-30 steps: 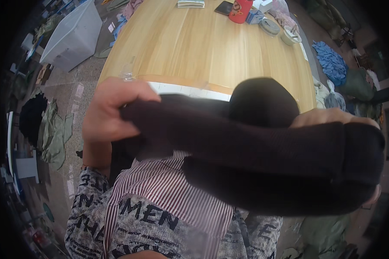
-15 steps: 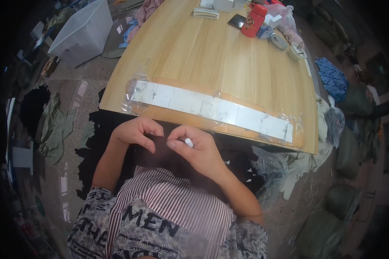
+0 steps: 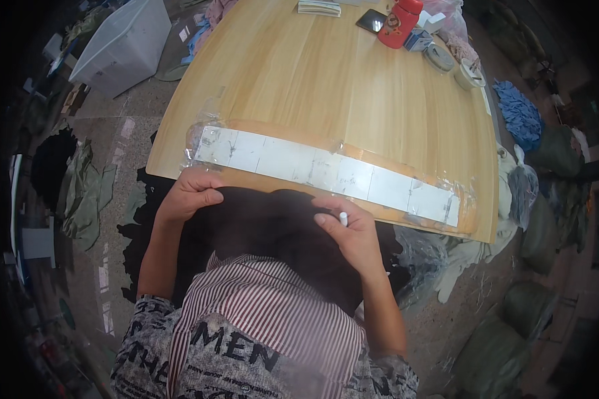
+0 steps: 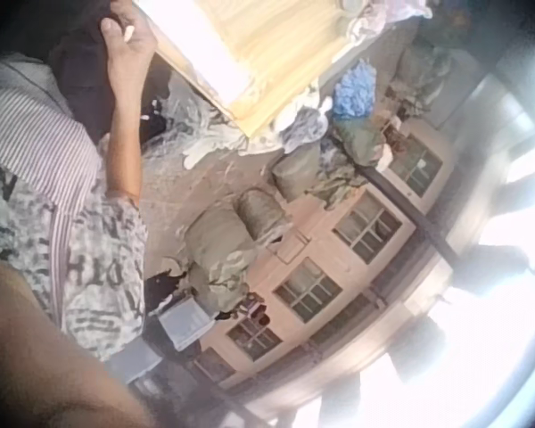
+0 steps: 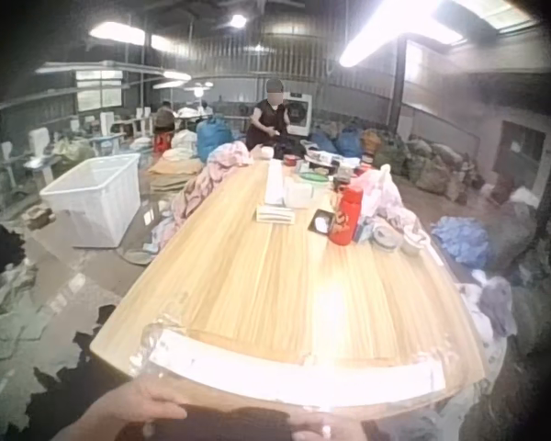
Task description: Use a white marker to draw lines on black t-shirts using a template board as a guide.
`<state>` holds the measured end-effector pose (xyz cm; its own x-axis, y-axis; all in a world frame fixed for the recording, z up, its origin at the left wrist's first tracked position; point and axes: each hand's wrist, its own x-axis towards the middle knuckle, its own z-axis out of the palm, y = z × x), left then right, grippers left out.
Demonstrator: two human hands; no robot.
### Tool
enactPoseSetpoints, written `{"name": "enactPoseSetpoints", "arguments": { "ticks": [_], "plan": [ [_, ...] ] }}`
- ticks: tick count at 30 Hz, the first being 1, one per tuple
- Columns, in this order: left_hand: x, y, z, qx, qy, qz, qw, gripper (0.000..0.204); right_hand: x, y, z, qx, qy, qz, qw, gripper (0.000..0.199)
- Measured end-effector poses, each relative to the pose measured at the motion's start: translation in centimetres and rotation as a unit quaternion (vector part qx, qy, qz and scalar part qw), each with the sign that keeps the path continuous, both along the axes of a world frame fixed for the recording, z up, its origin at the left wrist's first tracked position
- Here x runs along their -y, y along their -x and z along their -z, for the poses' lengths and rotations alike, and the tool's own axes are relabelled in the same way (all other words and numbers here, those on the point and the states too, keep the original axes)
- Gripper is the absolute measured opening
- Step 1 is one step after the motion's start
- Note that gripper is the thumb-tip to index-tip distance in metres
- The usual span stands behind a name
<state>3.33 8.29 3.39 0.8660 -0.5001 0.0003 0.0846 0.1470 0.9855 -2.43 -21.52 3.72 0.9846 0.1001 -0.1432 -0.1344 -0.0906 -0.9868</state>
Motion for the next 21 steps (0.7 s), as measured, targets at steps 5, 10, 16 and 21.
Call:
{"name": "enactPoseSetpoints", "arguments": {
  "ticks": [5, 10, 16, 21],
  "plan": [
    [-1.6, -2.5, -0.4, 0.053, -0.228, 0.256, 0.938, 0.017, 0.1, -0.1, 1.0, -0.047, 0.011, -0.05, 0.998, 0.014],
    [-2.3, -2.6, 0.9, 0.123, -0.213, 0.067, 0.967, 0.018, 1.1, -1.5, 2.0, -0.003, 0.026, 0.078, 0.997, 0.009],
    [-2.4, -2.9, -0.2, 0.06, -0.045, 0.016, 0.997, 0.012, -0.7, -2.4, 3.1, 0.052, 0.077, 0.0, 0.996, 0.009],
    [-3.9, -3.6, 2.0, 0.058, -0.159, 0.097, 0.981, 0.014, 0.0, -2.4, 3.6, 0.003, 0.02, 0.004, 1.0, 0.008]
  ]
}}
